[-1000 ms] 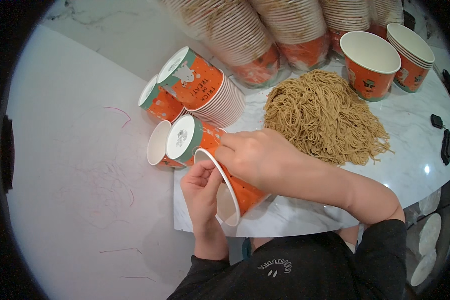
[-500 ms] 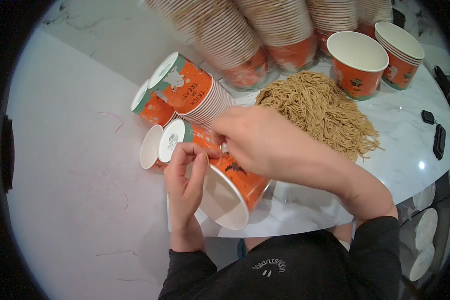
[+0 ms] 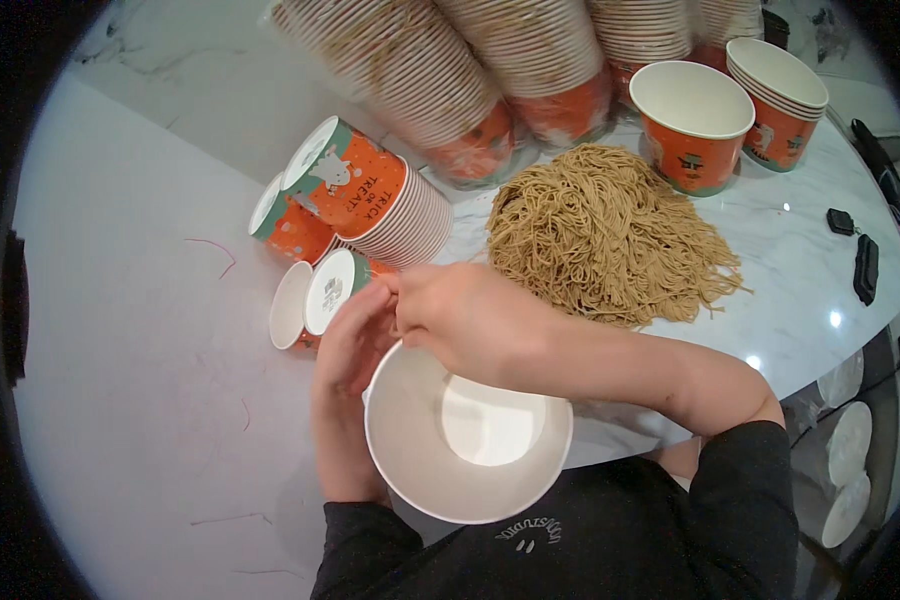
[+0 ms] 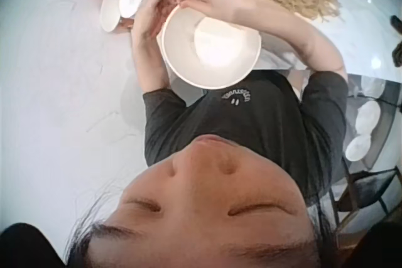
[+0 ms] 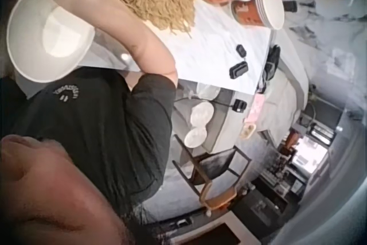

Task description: Threading decorative string through pre-punched holes in themed paper bowls.

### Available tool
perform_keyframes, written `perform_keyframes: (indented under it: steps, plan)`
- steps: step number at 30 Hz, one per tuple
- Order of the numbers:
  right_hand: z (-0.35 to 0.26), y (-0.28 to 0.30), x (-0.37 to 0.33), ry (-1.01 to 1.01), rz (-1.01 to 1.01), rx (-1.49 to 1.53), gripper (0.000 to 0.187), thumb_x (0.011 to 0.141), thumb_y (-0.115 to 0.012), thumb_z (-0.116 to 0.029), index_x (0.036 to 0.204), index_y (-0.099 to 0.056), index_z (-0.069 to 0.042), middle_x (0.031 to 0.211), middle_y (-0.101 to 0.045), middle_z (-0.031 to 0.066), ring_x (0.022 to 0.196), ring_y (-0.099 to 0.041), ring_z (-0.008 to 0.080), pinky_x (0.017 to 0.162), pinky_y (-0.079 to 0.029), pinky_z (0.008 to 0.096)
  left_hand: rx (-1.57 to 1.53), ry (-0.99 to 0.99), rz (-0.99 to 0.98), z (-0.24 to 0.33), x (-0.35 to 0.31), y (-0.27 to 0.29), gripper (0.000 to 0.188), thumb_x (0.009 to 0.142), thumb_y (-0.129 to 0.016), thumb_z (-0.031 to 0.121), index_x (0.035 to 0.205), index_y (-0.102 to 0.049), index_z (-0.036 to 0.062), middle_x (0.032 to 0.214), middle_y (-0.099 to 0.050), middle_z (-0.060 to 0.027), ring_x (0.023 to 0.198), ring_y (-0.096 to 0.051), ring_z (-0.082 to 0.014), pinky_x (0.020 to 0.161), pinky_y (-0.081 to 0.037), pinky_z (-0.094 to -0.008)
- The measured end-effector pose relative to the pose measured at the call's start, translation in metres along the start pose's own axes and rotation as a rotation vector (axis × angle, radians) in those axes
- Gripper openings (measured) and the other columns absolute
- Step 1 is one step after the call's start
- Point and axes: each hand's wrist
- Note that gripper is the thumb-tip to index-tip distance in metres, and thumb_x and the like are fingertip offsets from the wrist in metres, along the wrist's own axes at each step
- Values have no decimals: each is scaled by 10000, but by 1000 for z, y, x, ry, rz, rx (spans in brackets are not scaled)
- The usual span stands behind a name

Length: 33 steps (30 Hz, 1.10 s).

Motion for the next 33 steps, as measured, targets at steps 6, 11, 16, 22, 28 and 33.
perform_keyframes:
  steps: [6,11,16,22,28,33]
  plan:
    - [6,-13,-4,314,-200,-174,95,886,-704,-112,914,-689,-23,971,-624,106,863,-667,335,765,-539,418,-355,114,-359,-23,28,-17,498,1099,-420,382,1288,-605,-40,1263,-664,-151,1162,-641,-240,1005,-496,-371]
    - [-3,-11,-3,34,-364,-24,198,868,-687,-186,854,-730,7,941,-664,135,900,-673,345,822,-535,440,-695,-488,-259,-21,26,-8,248,1093,-453,267,1175,-633,117,1397,-595,-100,1231,-566,-198,1042,-455,-439]
    - [13,1,7,78,-478,63,128,897,-700,-127,931,-702,-4,1021,-643,98,884,-672,308,799,-545,398,-339,-837,152,-5,20,-6,240,1089,-445,214,1169,-622,72,1602,-402,-127,1150,-598,-176,905,-501,-371]
    - [22,-2,10,154,-203,-44,144,846,-737,-119,939,-759,-12,1203,-615,117,994,-648,289,898,-521,386,65,-401,187,25,13,18,243,1037,-592,154,1159,-726,-8,1050,-730,-21,792,-543,-23,701,-445,-198]
    - [12,8,13,-140,-158,140,135,869,-749,-112,965,-771,-19,1035,-694,86,866,-654,186,787,-526,325,279,-522,246,45,8,16,212,1003,-650,135,1134,-741,-4,945,-699,13,744,-501,-25,692,-424,-190]
    - [27,7,17,-574,-42,585,170,910,-736,-66,1042,-693,31,813,-716,35,695,-632,60,631,-500,207,302,-503,218,42,1,12,200,993,-651,118,1113,-739,-15,888,-660,8,762,-512,-43,693,-416,-205]
Point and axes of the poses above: each hand's wrist, its own x-axis towards the middle knuckle, its own y-axis out of the back of the hand, z = x × y
